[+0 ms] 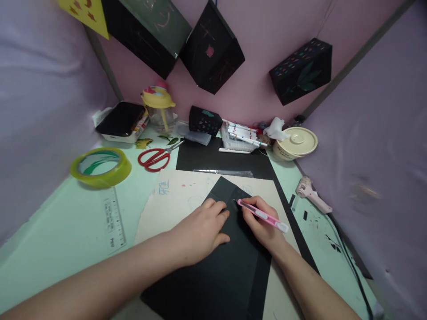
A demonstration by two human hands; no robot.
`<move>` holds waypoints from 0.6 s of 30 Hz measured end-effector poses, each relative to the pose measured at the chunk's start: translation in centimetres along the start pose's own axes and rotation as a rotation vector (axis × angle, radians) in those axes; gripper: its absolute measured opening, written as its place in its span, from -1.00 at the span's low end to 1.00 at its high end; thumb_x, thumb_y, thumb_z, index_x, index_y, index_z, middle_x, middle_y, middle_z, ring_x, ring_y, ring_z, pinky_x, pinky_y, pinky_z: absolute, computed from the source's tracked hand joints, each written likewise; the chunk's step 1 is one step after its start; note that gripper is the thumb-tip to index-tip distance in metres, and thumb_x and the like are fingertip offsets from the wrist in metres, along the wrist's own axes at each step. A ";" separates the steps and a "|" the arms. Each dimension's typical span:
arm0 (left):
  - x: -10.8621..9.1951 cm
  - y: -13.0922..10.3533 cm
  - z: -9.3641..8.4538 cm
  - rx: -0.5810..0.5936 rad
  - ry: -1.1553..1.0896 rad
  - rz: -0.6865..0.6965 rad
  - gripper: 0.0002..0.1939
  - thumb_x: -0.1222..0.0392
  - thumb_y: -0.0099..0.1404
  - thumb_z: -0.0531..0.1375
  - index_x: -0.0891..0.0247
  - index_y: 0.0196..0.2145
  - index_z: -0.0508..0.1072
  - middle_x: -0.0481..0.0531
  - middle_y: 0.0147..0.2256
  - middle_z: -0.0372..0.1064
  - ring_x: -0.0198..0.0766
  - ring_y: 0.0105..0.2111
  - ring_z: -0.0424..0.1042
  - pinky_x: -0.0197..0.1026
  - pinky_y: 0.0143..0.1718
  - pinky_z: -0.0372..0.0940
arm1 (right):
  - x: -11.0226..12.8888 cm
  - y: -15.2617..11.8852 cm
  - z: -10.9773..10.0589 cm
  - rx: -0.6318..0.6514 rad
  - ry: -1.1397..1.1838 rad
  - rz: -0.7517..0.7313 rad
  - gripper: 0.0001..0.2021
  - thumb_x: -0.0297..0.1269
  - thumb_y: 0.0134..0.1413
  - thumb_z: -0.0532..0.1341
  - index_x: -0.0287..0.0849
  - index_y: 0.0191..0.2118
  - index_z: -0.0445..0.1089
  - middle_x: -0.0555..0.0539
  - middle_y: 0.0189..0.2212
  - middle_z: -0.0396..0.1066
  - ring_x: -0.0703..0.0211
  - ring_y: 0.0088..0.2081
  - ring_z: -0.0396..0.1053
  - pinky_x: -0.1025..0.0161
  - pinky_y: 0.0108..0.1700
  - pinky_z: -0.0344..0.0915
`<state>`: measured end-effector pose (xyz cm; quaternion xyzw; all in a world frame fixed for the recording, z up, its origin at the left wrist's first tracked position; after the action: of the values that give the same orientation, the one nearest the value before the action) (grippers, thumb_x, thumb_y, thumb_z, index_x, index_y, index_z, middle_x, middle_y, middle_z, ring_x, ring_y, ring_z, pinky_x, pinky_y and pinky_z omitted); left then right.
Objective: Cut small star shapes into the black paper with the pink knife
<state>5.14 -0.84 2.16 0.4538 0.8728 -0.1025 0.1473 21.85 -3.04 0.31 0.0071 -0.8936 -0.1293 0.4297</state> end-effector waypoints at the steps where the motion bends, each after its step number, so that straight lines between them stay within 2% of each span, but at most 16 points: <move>1: 0.2 0.2 -0.3 0.005 -0.021 0.029 -0.56 0.07 0.30 0.21 0.31 0.08 0.38 0.15 0.07 0.29 -0.05 0.01 0.27 -0.08 0.02 0.25 | 0.0 0.0 0.0 0.004 0.006 0.004 -0.93 -0.31 0.12 0.18 -0.13 -0.27 0.40 -0.01 -0.44 0.46 0.21 -0.44 0.38 0.31 -0.37 0.30; 4: 0.8 0.8 -0.6 0.000 -0.016 0.072 -0.63 0.14 0.32 0.19 0.31 0.04 0.40 0.15 0.09 0.27 -0.07 0.00 0.29 -0.09 0.01 0.25 | 0.0 0.0 0.1 0.011 0.020 0.016 -0.93 -0.31 0.12 0.18 -0.13 -0.28 0.40 0.00 -0.45 0.45 0.22 -0.45 0.38 0.31 -0.38 0.29; 8: 1.1 1.6 0.1 -0.061 0.063 0.078 -0.67 0.23 0.37 0.10 0.35 0.05 0.38 0.17 0.12 0.26 -0.07 -0.01 0.30 -0.08 0.01 0.24 | -0.1 -0.1 0.1 0.004 0.028 0.019 -0.93 -0.30 0.12 0.19 -0.13 -0.29 0.40 0.00 -0.45 0.45 0.22 -0.45 0.38 0.32 -0.39 0.28; 18: 1.3 1.8 1.0 -0.086 0.122 0.101 -0.64 0.24 0.40 0.03 0.39 0.09 0.35 0.18 0.12 0.26 -0.08 -0.06 0.31 -0.09 0.00 0.25 | -0.2 0.0 0.4 0.031 0.021 0.025 -0.92 -0.29 0.13 0.19 -0.12 -0.27 0.41 -0.04 -0.38 0.49 0.17 -0.37 0.43 0.29 -0.34 0.31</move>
<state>6.04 0.84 0.70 0.4960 0.8598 -0.0295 0.1180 21.67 -2.92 -0.07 0.0040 -0.8910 -0.1100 0.4404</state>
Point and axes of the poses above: each hand's wrist, its own y-axis towards the middle knuckle, its own z-axis out of the palm, x = y × z, the point moved 5 cm from there along y, towards the middle knuckle
